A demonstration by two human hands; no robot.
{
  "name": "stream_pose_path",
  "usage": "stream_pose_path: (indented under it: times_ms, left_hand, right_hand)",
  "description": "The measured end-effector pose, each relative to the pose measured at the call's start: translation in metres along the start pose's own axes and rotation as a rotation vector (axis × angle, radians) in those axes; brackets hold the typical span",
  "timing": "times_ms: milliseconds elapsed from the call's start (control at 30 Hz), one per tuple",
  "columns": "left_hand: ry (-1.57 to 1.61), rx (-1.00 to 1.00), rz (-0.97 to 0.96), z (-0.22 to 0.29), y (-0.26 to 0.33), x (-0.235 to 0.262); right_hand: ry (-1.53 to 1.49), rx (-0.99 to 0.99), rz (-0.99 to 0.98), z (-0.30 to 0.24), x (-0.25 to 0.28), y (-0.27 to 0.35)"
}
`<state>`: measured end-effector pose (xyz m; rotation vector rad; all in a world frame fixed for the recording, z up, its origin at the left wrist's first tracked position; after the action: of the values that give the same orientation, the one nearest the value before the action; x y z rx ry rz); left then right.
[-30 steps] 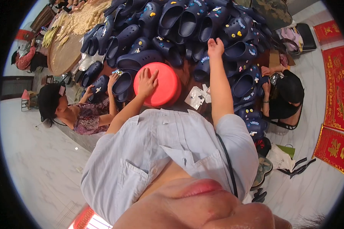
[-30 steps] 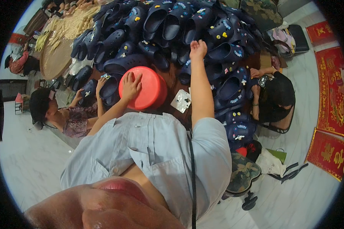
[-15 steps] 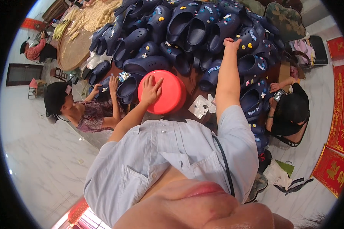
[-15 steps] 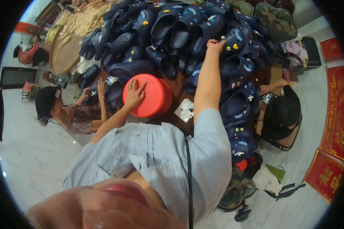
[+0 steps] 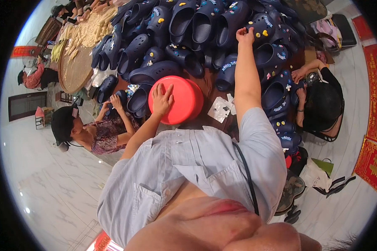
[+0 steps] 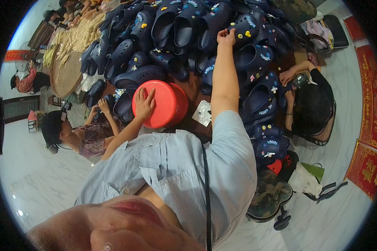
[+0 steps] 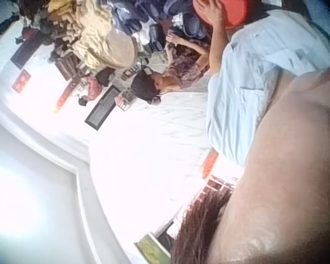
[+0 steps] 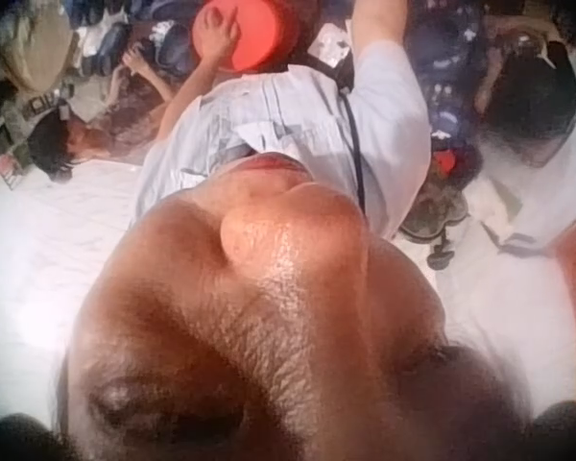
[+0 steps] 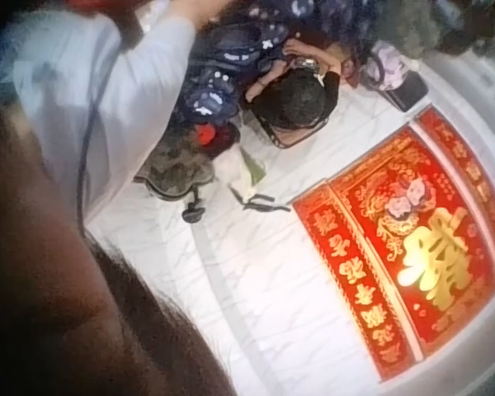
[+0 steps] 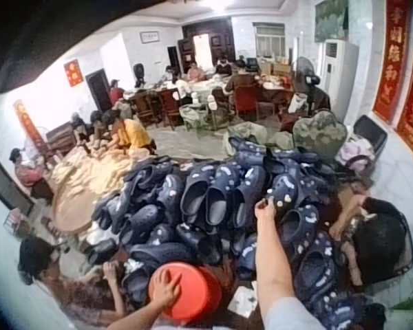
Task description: Inserting decorative charms into the holes of blue foam clogs.
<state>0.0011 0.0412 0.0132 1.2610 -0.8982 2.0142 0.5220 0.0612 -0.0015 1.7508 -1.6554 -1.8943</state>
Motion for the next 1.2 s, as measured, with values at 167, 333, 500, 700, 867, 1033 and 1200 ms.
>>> stream_pose_path:
  times_ms: [167,333,500,700,867,1033,1200]
  left_hand:
    - [-0.011,-0.008,-0.003,0.002,0.002,0.003]
    - [-0.014,-0.013,-0.002,-0.001,0.004,0.004]
    - [-0.03,-0.022,0.016,-0.002,0.002,0.001]
    - [-0.04,-0.016,-0.002,-0.004,0.003,-0.001]
    - [-0.029,0.011,0.015,-0.006,0.011,-0.001]
    - [0.0,-0.03,0.022,-0.003,0.001,-0.003]
    - [-0.025,-0.04,0.037,-0.006,0.003,-0.005]
  right_hand:
    - [0.187,0.139,-0.076,0.006,0.011,0.017]
    - [0.291,0.18,-0.178,0.0,0.008,0.011]
    - [0.349,0.177,-0.121,-0.012,0.009,0.01]
    - [0.866,0.481,-0.254,-0.015,0.028,0.064]
    - [1.569,1.539,0.553,-0.028,0.068,0.139]
    - [1.396,1.233,0.753,-0.078,0.119,0.099]
    - [1.208,1.244,0.53,-0.08,0.123,0.129]
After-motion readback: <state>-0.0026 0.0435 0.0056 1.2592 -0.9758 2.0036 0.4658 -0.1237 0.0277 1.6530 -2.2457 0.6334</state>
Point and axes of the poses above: each hand's wrist, its own y-axis away from the middle knuckle, its own x-axis out of the back of the hand, z = x × y, the point moved 1 cm from there along -y, towards the middle knuckle, and after that the axes turned 11 degrees about y, right-handed, at the moved point
